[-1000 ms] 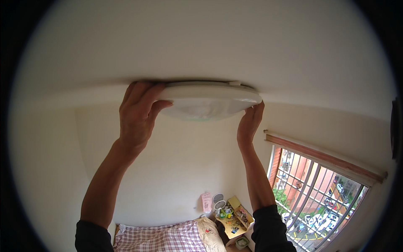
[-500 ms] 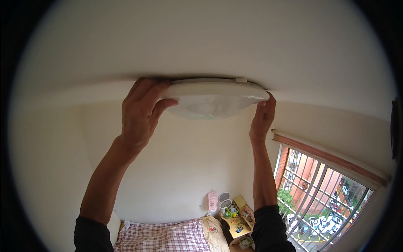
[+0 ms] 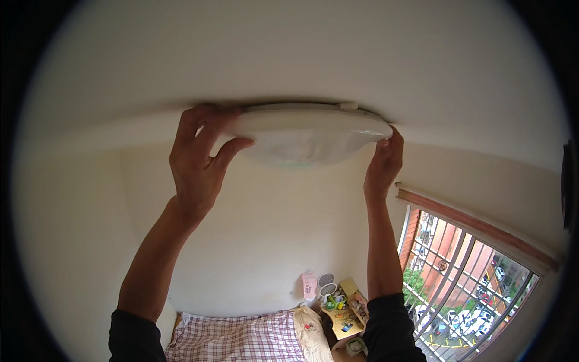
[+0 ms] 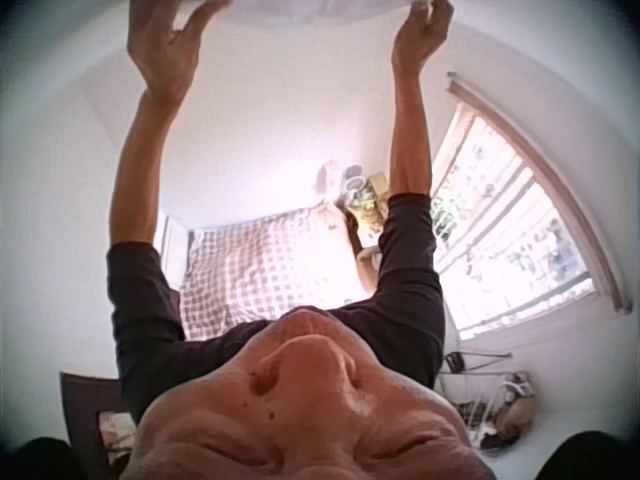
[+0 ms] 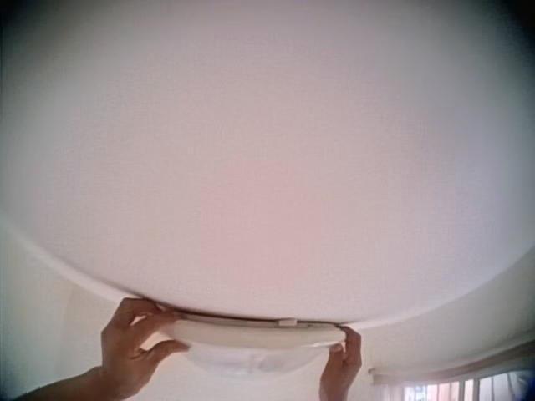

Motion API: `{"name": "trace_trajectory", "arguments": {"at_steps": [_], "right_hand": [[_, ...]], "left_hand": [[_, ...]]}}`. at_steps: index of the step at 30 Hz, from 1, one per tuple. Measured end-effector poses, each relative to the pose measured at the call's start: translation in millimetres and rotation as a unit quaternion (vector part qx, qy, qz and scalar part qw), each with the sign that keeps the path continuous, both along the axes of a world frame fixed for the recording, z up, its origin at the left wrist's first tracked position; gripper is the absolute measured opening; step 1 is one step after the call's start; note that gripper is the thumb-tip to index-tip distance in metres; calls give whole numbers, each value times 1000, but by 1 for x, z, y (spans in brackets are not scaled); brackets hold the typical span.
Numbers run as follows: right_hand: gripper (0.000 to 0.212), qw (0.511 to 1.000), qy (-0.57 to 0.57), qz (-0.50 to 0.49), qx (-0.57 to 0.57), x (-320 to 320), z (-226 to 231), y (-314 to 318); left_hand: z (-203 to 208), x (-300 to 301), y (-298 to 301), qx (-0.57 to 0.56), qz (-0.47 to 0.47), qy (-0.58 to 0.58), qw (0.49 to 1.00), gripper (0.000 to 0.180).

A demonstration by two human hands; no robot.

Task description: The person installs a ceiling light fixture by connecting wires and attaching the cover. They repeatedly remove and reattach the cover to check alignment and fit, then secure it to the ceiling mount.

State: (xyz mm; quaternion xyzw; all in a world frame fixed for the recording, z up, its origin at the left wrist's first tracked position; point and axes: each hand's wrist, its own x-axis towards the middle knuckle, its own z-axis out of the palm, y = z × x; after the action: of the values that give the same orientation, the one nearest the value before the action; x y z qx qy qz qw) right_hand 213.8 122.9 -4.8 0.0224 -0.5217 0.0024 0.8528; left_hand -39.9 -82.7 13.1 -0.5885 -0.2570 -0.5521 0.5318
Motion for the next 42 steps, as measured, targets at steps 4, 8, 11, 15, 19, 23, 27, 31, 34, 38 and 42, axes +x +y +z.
{"name": "trace_trajectory", "arguments": {"at_steps": [4,8,11,15,19,23,27,31,34,38,42], "right_hand": [[37,1000,11,-6,-6,-2,1,-1],[30,1000,19,4,-23,-5,-1,-6],[28,999,26,10,-42,-6,-5,-9],[28,998,32,-24,-48,-8,-7,-8],[28,997,68,19,-42,-15,-9,-5],[32,994,52,-10,-94,-19,-31,-6],[35,982,94,97,-135,-23,-94,-11],[35,983,6,140,-114,-35,-184,-16],[55,887,43,400,-228,-26,-236,-21],[66,650,50,697,-299,-16,-315,-45],[56,562,-54,607,-559,-11,-383,-71]], "left_hand": [[-4,-8,1,-10,-43,-51,998,42],[-8,-11,1,31,-32,-20,999,40],[-11,-10,2,-13,-65,-52,996,36],[-13,-7,0,-19,-55,-66,996,35],[-17,-5,-5,-15,-56,-35,998,34],[-29,1,-16,-37,-74,-12,997,35],[-71,14,-33,-64,-38,35,997,39],[-131,28,-43,-54,-48,138,988,39],[-174,36,-56,-101,10,158,982,35],[-222,34,-70,-146,68,256,953,25],[-272,17,-79,-199,73,343,915,17]]}}
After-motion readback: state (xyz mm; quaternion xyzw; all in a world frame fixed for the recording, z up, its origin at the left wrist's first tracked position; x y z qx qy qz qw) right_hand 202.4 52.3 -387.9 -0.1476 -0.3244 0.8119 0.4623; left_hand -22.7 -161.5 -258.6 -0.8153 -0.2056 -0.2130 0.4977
